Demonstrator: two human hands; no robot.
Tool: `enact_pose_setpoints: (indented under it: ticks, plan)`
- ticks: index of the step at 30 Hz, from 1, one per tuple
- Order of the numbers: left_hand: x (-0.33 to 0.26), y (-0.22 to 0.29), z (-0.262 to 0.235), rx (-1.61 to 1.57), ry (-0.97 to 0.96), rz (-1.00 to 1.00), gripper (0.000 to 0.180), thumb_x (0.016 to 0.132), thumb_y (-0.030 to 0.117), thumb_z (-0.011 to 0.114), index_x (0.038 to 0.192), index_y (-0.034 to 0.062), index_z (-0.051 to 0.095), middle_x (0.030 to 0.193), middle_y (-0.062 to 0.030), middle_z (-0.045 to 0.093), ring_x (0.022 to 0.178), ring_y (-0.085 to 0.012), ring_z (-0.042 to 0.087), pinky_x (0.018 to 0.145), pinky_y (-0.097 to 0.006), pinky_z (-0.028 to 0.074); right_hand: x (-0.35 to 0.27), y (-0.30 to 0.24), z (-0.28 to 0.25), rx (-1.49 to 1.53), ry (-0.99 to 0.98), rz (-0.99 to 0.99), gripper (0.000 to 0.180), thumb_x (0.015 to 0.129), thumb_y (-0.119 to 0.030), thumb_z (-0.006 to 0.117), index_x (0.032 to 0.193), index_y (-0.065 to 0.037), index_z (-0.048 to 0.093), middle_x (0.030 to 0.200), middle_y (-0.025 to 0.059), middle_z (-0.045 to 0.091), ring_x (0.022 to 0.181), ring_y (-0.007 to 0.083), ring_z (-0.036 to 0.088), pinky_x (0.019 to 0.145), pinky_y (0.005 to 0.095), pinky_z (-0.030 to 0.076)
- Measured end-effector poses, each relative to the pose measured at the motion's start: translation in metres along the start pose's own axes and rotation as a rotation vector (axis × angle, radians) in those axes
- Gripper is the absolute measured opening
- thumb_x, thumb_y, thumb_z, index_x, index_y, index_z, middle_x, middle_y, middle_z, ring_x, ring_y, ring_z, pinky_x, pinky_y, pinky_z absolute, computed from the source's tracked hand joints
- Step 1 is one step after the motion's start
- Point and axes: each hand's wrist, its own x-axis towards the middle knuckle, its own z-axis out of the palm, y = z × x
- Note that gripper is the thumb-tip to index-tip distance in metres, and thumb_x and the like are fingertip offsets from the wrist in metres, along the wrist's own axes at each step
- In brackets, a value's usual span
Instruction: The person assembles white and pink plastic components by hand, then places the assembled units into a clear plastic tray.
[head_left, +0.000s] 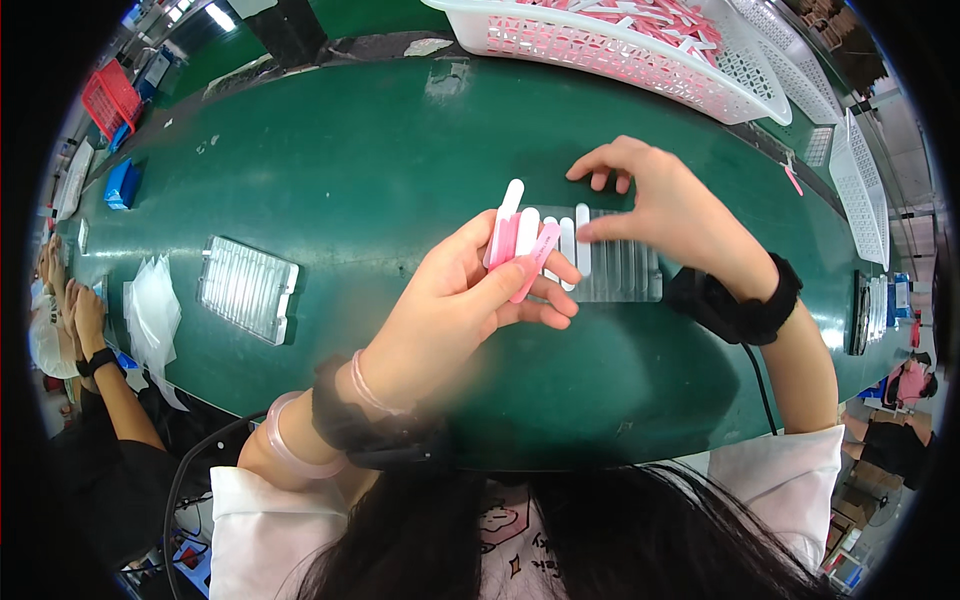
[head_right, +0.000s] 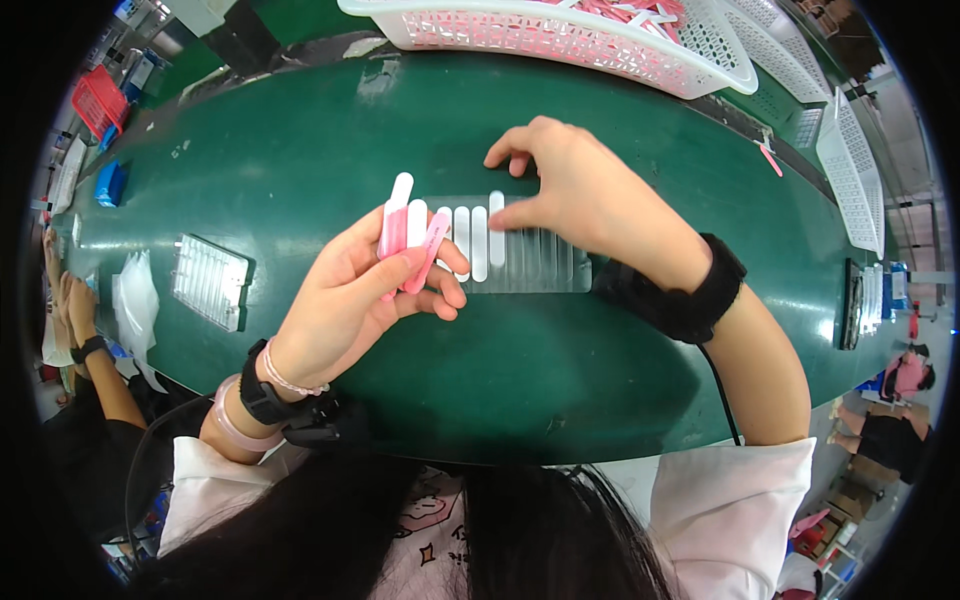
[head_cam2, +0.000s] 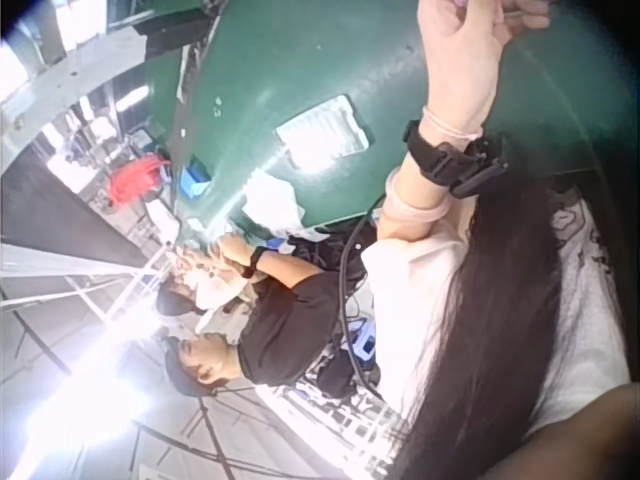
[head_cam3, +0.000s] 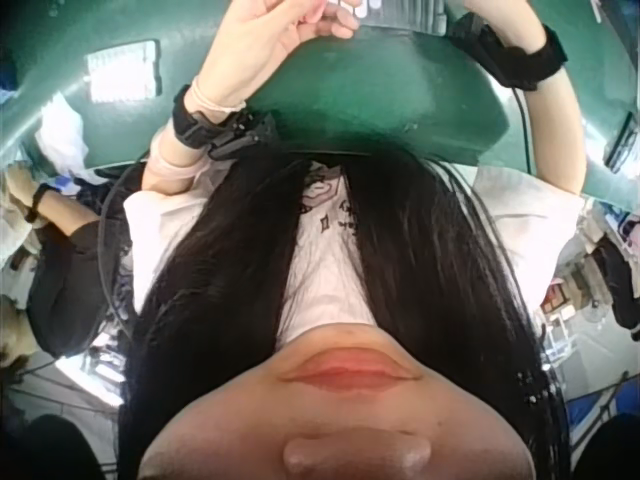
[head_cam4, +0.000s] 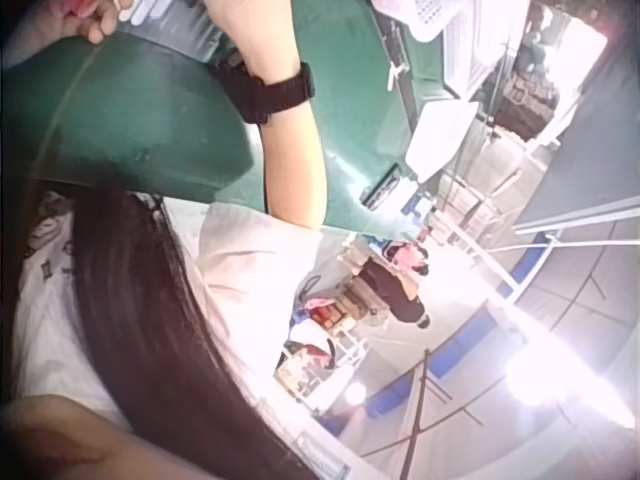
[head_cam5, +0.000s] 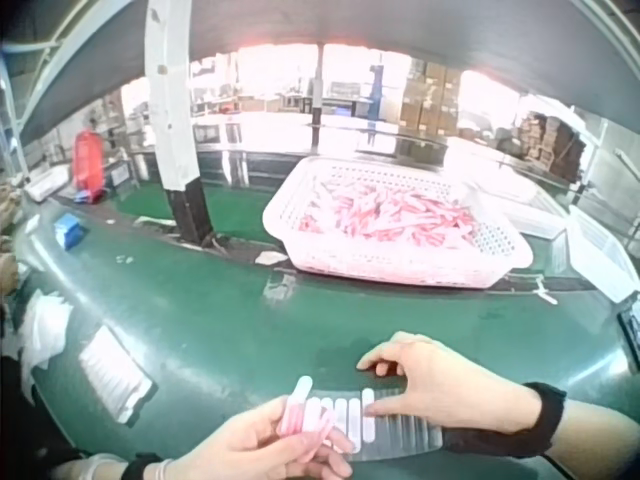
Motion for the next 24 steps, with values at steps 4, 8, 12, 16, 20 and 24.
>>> enact_pose_setpoints:
  ticks: [4, 8, 12, 16, 20, 24]
  plan:
    - [0.001, 0.0, 0.0, 0.057, 0.019, 0.02, 0.026, 0.088, 0.009, 0.04, 0.112, -0.0013, 0.037, 0.1, -0.0151, 0.051, 0.084, -0.0208, 0.055, 0.073, -0.032, 0.046, -0.014, -0.009, 0.004, -0.009, 0.068, -0.074, 0.039, 0.061, -0.012, 0.07, 0.096, -0.004, 0.056, 0.085, 0.0036, 0.051, 0.078, 0.013, 0.047, 0.068, 0.0249, 0.038]
    - [0.001, -0.004, -0.002, 0.033, -0.004, 0.029, 0.027, 0.088, 0.009, 0.039, 0.112, -0.0014, 0.037, 0.1, -0.0149, 0.051, 0.084, -0.0207, 0.055, 0.074, -0.032, 0.046, -0.02, -0.025, 0.004, 0.404, 0.034, 0.028, 0.023, 0.07, -0.013, 0.065, 0.088, 0.0, 0.057, 0.075, 0.0035, 0.055, 0.068, 0.0092, 0.05, 0.062, 0.0218, 0.04]
    - [0.001, -0.005, -0.002, -0.006, -0.038, 0.017, 0.026, 0.088, 0.01, 0.04, 0.111, -0.0019, 0.038, 0.1, -0.0142, 0.051, 0.084, -0.0207, 0.055, 0.075, -0.032, 0.046, -0.024, -0.029, 0.008, 0.747, 0.099, 0.01, 0.015, 0.076, -0.01, 0.06, 0.08, 0.004, 0.058, 0.069, 0.0046, 0.058, 0.062, 0.0068, 0.052, 0.057, 0.0189, 0.043]
    - [0.004, -0.004, -0.002, 0.007, 0.075, 0.018, 0.026, 0.087, 0.01, 0.042, 0.11, -0.0019, 0.039, 0.098, -0.0136, 0.052, 0.085, -0.0207, 0.055, 0.074, -0.032, 0.046, -0.028, -0.021, -0.004, 0.431, 0.351, -0.179, 0.009, 0.074, -0.003, 0.058, 0.078, 0.004, 0.056, 0.072, 0.0092, 0.059, 0.066, 0.014, 0.057, 0.063, 0.023, 0.047]
    - [0.003, -0.002, -0.003, 0.058, 0.048, -0.039, 0.024, 0.087, 0.01, 0.042, 0.109, -0.0018, 0.039, 0.097, -0.0136, 0.054, 0.084, -0.0203, 0.056, 0.074, -0.032, 0.046, -0.044, -0.01, 0.016, -0.446, 0.277, -0.555, 0.013, 0.063, 0.0, 0.055, 0.073, 0.001, 0.047, 0.075, 0.0109, 0.051, 0.073, 0.0259, 0.054, 0.058, 0.0328, 0.047]
    - [0.001, -0.002, -0.001, 0.033, 0.056, -0.019, 0.023, 0.088, 0.009, 0.041, 0.107, -0.0016, 0.04, 0.097, -0.0141, 0.054, 0.084, -0.02, 0.056, 0.073, -0.031, 0.046, -0.062, -0.018, 0.031, -0.6, 0.29, -0.545, 0.019, 0.065, -0.004, 0.053, 0.083, 0.003, 0.051, 0.083, 0.0112, 0.055, 0.081, 0.0228, 0.054, 0.071, 0.0316, 0.045]
